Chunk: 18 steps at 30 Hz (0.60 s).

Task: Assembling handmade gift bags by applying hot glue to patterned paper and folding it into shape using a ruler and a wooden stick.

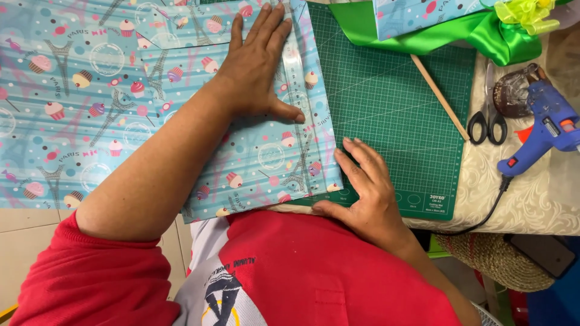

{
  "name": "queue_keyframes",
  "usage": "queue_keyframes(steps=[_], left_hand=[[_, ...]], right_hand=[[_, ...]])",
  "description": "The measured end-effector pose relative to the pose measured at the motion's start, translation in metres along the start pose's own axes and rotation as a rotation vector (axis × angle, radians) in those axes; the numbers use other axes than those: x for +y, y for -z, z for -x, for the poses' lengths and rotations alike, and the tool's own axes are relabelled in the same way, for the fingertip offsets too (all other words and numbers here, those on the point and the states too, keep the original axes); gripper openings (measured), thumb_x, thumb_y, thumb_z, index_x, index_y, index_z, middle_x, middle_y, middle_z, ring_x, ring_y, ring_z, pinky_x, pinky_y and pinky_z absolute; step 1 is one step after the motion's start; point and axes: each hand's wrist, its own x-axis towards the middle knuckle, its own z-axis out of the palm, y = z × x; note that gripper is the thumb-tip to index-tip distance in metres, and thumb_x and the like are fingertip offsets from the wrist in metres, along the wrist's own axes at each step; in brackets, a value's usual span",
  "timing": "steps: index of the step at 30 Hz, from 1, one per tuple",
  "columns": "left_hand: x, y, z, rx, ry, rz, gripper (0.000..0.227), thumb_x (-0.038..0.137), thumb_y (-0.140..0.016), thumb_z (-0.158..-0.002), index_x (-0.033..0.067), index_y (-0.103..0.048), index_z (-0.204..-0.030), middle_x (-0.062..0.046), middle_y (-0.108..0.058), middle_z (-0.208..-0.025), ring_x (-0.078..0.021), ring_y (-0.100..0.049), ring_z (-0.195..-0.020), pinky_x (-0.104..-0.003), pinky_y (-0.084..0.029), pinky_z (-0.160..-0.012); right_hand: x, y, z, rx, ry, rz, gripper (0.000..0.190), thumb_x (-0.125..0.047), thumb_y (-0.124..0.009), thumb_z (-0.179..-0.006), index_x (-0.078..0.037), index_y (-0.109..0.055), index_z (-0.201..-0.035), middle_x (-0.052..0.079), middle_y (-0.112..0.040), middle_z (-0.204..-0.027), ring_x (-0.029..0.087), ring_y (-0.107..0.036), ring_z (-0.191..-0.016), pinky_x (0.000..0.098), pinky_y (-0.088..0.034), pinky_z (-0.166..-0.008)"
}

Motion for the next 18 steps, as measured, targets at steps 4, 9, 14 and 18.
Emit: queue_keyframes(steps=[4,9,14,18], left_hand=[[-0.0012,-0.0018,0.0006,0.022,-0.010,-0.005,0.157,0.092,-0.078,-0.056,-0.0098,-0.020,-0.161,-0.027,-0.009,-0.169,-0.0406,-0.003,-0.157,-0.067,0.005,-0.120],[0.0042,0.0047,-0.0009,-0.035,0.026,-0.002,0.158,0.088,-0.083,-0.054,-0.0068,-0.015,-0.162,-0.027,-0.007,-0.170,-0.0398,0.000,-0.157,-0.065,0.006,-0.120],[0.0055,0.0032,-0.0048,-0.059,0.060,-0.041,0.160,0.089,-0.082,-0.052,-0.0059,-0.015,-0.162,-0.025,-0.006,-0.170,-0.0382,0.002,-0.157,-0.067,0.008,-0.119],[0.0012,-0.0018,-0.0037,-0.032,0.041,-0.012,0.162,0.091,-0.081,-0.052,-0.0056,-0.014,-0.162,-0.025,-0.005,-0.170,-0.0393,0.002,-0.158,-0.065,0.008,-0.120]], right_hand=[[-0.0017,0.0008,-0.0001,-0.010,-0.008,-0.006,0.088,-0.050,-0.089,-0.076,0.002,-0.059,-0.139,0.022,-0.053,-0.149,0.043,-0.050,-0.140,0.0578,-0.044,-0.120],[-0.0024,0.0014,-0.0002,-0.009,-0.004,-0.008,0.087,-0.050,-0.089,-0.076,0.003,-0.059,-0.139,0.022,-0.053,-0.149,0.043,-0.050,-0.141,0.0576,-0.043,-0.119],[-0.0037,0.0031,-0.0008,-0.026,-0.005,0.009,0.085,-0.051,-0.087,-0.078,-0.002,-0.058,-0.141,0.021,-0.052,-0.150,0.042,-0.048,-0.142,0.0576,-0.042,-0.119],[-0.0040,0.0027,-0.0017,-0.031,-0.012,-0.003,0.072,-0.049,-0.088,-0.076,-0.008,-0.067,-0.133,0.021,-0.052,-0.150,0.043,-0.048,-0.141,0.0589,-0.044,-0.117]])
